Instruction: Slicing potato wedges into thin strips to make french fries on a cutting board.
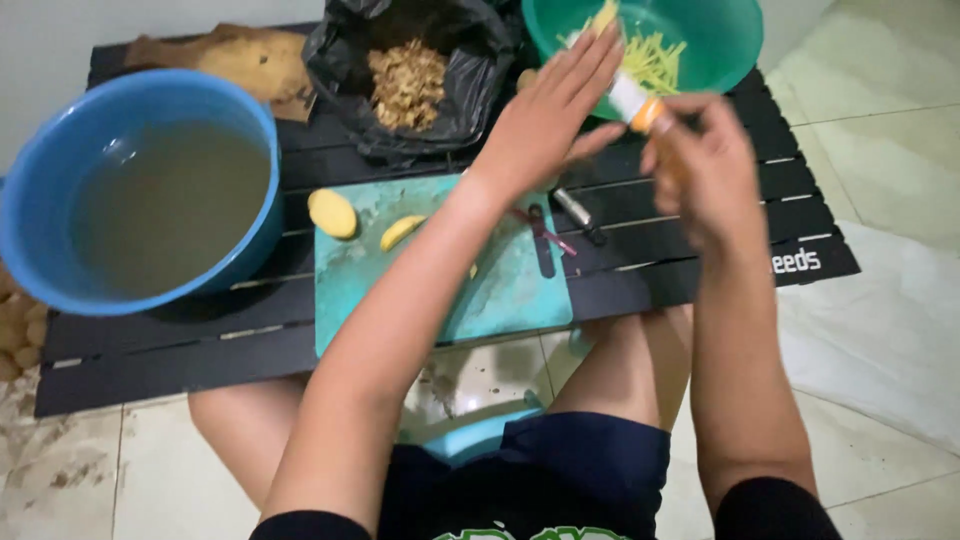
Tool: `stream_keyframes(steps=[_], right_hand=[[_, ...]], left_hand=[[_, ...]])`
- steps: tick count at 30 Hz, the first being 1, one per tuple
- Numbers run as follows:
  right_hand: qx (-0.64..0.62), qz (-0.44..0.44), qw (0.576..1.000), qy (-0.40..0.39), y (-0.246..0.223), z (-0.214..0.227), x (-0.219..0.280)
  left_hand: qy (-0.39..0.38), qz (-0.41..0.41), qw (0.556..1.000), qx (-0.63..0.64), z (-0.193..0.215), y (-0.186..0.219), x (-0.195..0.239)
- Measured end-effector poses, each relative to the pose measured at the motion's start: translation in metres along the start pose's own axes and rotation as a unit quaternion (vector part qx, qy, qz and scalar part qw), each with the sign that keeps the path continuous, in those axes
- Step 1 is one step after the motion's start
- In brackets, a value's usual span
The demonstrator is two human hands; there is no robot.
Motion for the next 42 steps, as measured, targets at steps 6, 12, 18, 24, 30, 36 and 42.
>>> stream_keyframes(steps=[6, 12, 18, 24, 30, 36, 42], right_hand=[[0.243, 0.168, 0.953, 0.069, -0.013, 0.022, -0.118], [0.527, 0.235, 0.816, 0.026, 0.022, 0.034, -0.148], [0.461, 0.200, 0.865, 0.020, 0.035, 0.023, -0.119], [0.407, 0.201, 0.888, 0.074, 0.050, 0.014, -0.056], [0.434, 0.314, 0.843, 0.054, 0.077, 0.013, 0.013], [0.147, 0.214, 0.965, 0.017, 0.130, -0.031, 0.120], [0.131, 0.095, 0.986, -0.040, 0.141, -0.054, 0.157]], left_hand=[[-0.031, 0.028, 0.999, 0.026, -0.096, -0.038, -0.086], [-0.004, 0.107, 0.980, 0.165, -0.002, -0.051, -0.021], [0.068, 0.231, 0.930, 0.278, 0.073, -0.044, 0.084], [0.139, 0.312, 0.902, 0.264, 0.099, -0.021, 0.193], [0.100, 0.387, 0.891, 0.217, 0.102, 0.004, 0.276], [0.177, 0.490, 0.837, 0.167, 0.106, -0.009, 0.296], [0.072, 0.365, 0.928, 0.014, 0.100, 0.009, 0.285]])
Point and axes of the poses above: each hand's wrist, its own x-axis away from the middle knuckle, its own z-axis out of the back of the hand, y = z × x, the point moved 3 cm from there along -x, towards the middle knuckle, and after that the axes turned 12 degrees about y, right-handed, at the moved point
